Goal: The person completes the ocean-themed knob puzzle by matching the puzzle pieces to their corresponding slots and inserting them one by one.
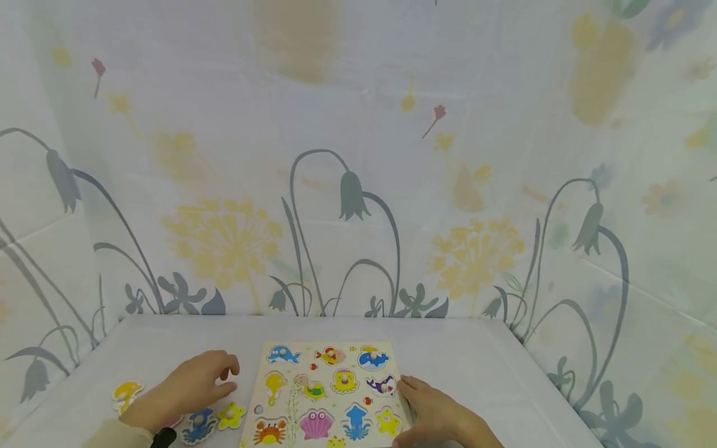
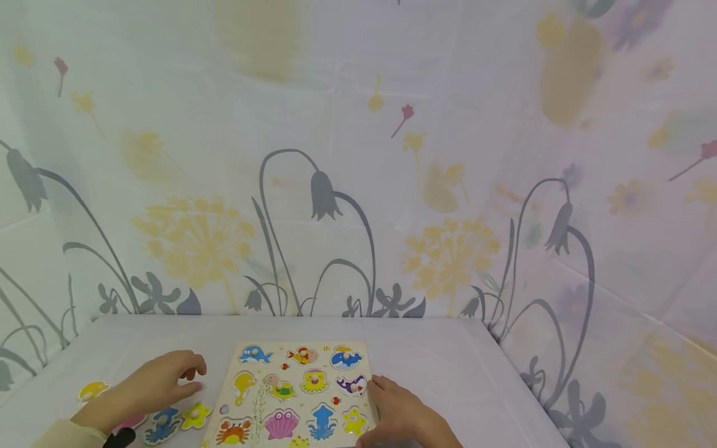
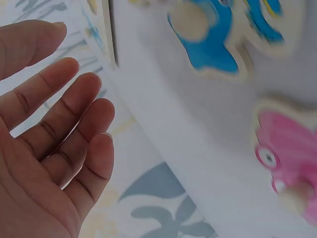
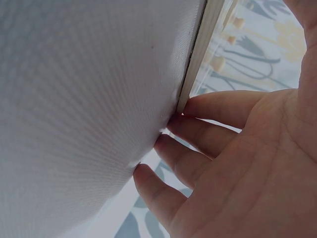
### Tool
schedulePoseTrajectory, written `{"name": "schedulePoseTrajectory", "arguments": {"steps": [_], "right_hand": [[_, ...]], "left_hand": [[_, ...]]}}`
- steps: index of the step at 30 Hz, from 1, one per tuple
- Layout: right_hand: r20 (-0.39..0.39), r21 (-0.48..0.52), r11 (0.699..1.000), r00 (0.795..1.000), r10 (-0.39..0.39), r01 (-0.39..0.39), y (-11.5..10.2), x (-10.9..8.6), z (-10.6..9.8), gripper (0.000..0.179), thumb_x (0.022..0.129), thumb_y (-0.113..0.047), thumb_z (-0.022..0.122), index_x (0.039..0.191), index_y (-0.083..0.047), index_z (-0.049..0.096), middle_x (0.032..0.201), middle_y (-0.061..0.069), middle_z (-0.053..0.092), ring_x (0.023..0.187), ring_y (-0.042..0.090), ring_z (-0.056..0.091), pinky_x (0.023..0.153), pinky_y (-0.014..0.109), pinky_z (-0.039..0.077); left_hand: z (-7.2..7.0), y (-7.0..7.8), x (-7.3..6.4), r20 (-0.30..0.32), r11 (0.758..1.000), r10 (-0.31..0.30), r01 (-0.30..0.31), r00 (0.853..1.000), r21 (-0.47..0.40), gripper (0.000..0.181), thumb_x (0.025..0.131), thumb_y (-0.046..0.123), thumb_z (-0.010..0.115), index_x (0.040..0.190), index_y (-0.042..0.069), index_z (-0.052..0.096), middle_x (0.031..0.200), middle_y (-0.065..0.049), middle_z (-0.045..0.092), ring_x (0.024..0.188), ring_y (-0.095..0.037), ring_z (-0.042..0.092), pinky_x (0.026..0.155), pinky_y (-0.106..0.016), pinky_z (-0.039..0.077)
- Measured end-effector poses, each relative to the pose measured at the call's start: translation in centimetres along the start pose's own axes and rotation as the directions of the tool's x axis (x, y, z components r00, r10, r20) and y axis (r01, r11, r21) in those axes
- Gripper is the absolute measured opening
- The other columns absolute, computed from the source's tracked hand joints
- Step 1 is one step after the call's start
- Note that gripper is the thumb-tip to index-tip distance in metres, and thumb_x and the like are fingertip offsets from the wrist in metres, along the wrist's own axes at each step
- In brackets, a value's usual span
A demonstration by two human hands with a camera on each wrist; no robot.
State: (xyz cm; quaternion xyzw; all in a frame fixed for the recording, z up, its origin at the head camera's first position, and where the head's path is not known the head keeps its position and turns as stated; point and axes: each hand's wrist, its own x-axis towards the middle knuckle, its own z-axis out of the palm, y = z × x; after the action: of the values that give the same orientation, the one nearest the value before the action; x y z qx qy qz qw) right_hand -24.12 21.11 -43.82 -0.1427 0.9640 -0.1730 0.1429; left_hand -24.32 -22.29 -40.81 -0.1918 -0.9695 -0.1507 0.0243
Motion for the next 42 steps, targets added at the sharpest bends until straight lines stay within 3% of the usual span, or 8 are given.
{"name": "schedulePoseTrajectory", "arguments": {"steps": [9, 22, 32, 42], "right_hand": [[-0.009, -0.003, 1.000, 1.000, -0.004, 0.004, 0.1, 0.0, 0.1, 0.109, 0.055, -0.062, 0.080, 0.142, -0.007, 0.044, 0.147, 0.013, 0.039, 0.134, 0.037, 0.035, 0.102, 0.061, 0.030], [-0.013, 0.011, 1.000, 1.000, 0.010, -0.010, 0.0, -0.1, 0.2, 0.106, 0.055, -0.057, 0.082, 0.141, -0.007, 0.045, 0.146, 0.012, 0.040, 0.132, 0.037, 0.037, 0.100, 0.061, 0.032], [-0.016, 0.021, 1.000, 1.000, 0.019, -0.019, 0.1, 0.1, 0.3, 0.107, 0.053, -0.057, 0.083, 0.140, -0.007, 0.046, 0.146, 0.011, 0.040, 0.132, 0.038, 0.037, 0.100, 0.062, 0.031], [-0.028, -0.039, 0.999, 0.999, -0.022, 0.021, 0.2, 0.0, 0.3, 0.106, 0.056, -0.059, 0.081, 0.141, -0.007, 0.045, 0.145, 0.011, 0.042, 0.131, 0.035, 0.039, 0.101, 0.058, 0.033]], "left_hand": [[-1.7, -2.6, -1.6, -0.013, 0.998, -0.050, 0.050, 0.999, 0.032, 0.021, 0.077, 0.025, 0.077, 0.090, 0.018, 0.061, 0.077, 0.007, 0.048, 0.069, -0.011, 0.044, 0.063, -0.033, 0.044], [-2.4, -8.0, -3.4, -0.061, 0.994, -0.087, 0.090, 0.994, 0.058, 0.019, 0.077, 0.021, 0.077, 0.086, 0.016, 0.061, 0.076, 0.005, 0.050, 0.071, -0.013, 0.046, 0.065, -0.036, 0.045], [-2.4, -10.9, -4.2, 0.011, 0.977, -0.212, 0.212, 0.977, 0.023, 0.018, 0.078, 0.021, 0.075, 0.088, 0.013, 0.062, 0.080, 0.000, 0.053, 0.074, -0.018, 0.049, 0.071, -0.042, 0.047], [-2.0, -12.2, -4.7, 0.061, 0.963, -0.265, 0.267, 0.962, -0.024, 0.014, 0.079, 0.016, 0.072, 0.087, 0.011, 0.062, 0.076, -0.001, 0.050, 0.071, -0.019, 0.047, 0.064, -0.037, 0.041]]}}
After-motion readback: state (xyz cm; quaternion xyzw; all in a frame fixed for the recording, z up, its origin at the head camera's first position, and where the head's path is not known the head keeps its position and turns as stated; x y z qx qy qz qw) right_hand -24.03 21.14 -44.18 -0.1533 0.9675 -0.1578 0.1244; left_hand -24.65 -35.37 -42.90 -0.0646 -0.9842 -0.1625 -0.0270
